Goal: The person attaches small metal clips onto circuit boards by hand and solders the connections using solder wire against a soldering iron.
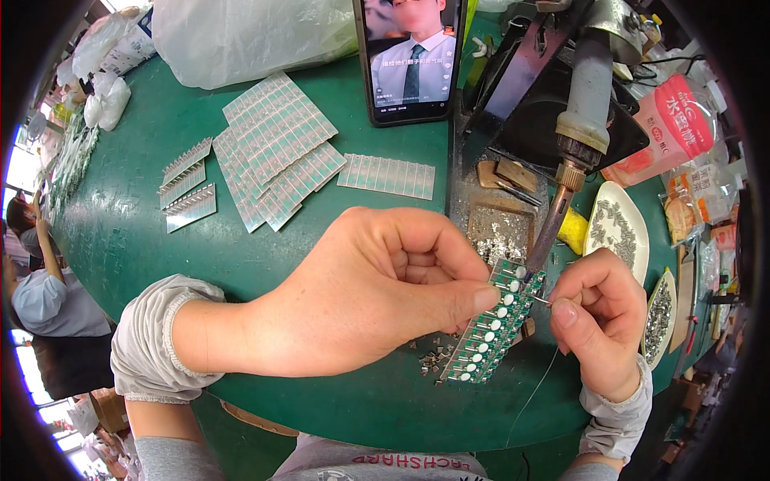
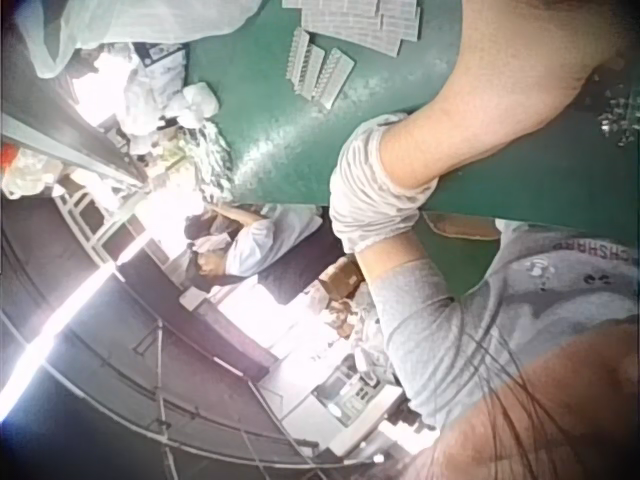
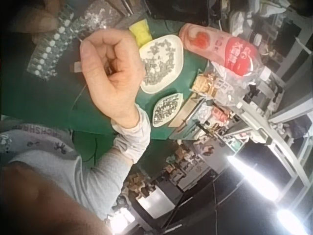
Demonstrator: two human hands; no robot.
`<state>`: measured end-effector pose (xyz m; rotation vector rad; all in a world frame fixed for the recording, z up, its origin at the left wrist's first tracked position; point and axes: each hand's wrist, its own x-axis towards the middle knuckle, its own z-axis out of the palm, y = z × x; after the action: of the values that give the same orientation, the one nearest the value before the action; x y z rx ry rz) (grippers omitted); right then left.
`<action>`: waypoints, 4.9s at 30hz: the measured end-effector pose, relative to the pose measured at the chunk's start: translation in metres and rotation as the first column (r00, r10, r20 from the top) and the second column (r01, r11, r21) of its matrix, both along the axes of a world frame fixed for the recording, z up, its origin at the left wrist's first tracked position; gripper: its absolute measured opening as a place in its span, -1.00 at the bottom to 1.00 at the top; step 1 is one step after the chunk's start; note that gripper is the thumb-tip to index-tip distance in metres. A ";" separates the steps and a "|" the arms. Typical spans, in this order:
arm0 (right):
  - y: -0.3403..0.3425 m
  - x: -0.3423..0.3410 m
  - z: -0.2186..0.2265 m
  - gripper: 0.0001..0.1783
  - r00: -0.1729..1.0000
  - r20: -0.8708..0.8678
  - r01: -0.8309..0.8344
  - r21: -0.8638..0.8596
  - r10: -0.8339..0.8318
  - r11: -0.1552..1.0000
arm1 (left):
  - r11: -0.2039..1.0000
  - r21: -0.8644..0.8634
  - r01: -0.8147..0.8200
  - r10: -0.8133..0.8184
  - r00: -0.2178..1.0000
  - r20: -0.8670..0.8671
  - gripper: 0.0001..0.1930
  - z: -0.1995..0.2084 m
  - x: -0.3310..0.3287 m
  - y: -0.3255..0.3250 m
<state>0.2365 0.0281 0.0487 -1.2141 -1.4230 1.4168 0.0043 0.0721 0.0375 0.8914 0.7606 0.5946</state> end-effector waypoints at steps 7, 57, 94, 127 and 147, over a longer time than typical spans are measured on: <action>0.005 0.004 0.003 -0.88 1.000 0.024 0.019 0.014 -0.020 1.000 | 0.998 -0.040 0.039 -0.040 0.999 -0.006 -0.90 -0.004 0.001 -0.001; 0.004 0.004 0.007 -0.87 0.874 0.402 -0.361 0.165 0.272 0.918 | -0.362 0.910 0.203 0.235 0.964 -0.122 -0.86 -0.028 0.008 -0.022; 0.004 0.003 -0.008 -0.88 0.960 0.279 -0.104 0.329 0.009 0.938 | 0.996 0.077 0.042 -0.040 0.999 -0.027 -0.91 -0.005 0.005 -0.001; 0.003 0.022 0.006 -0.70 0.470 0.836 -0.533 0.014 0.282 0.846 | -0.106 0.853 0.511 0.862 0.475 -0.178 -0.84 0.020 -0.100 0.000; -0.011 -0.015 -0.021 -0.72 0.768 0.637 -0.374 0.361 0.067 0.854 | 0.948 0.176 0.266 -0.169 0.888 -0.428 -0.85 -0.012 -0.004 -0.022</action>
<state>0.2210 0.0174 0.0273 -1.2414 -2.2760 0.7356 0.0000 0.0504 0.0255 1.3251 0.9620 0.2969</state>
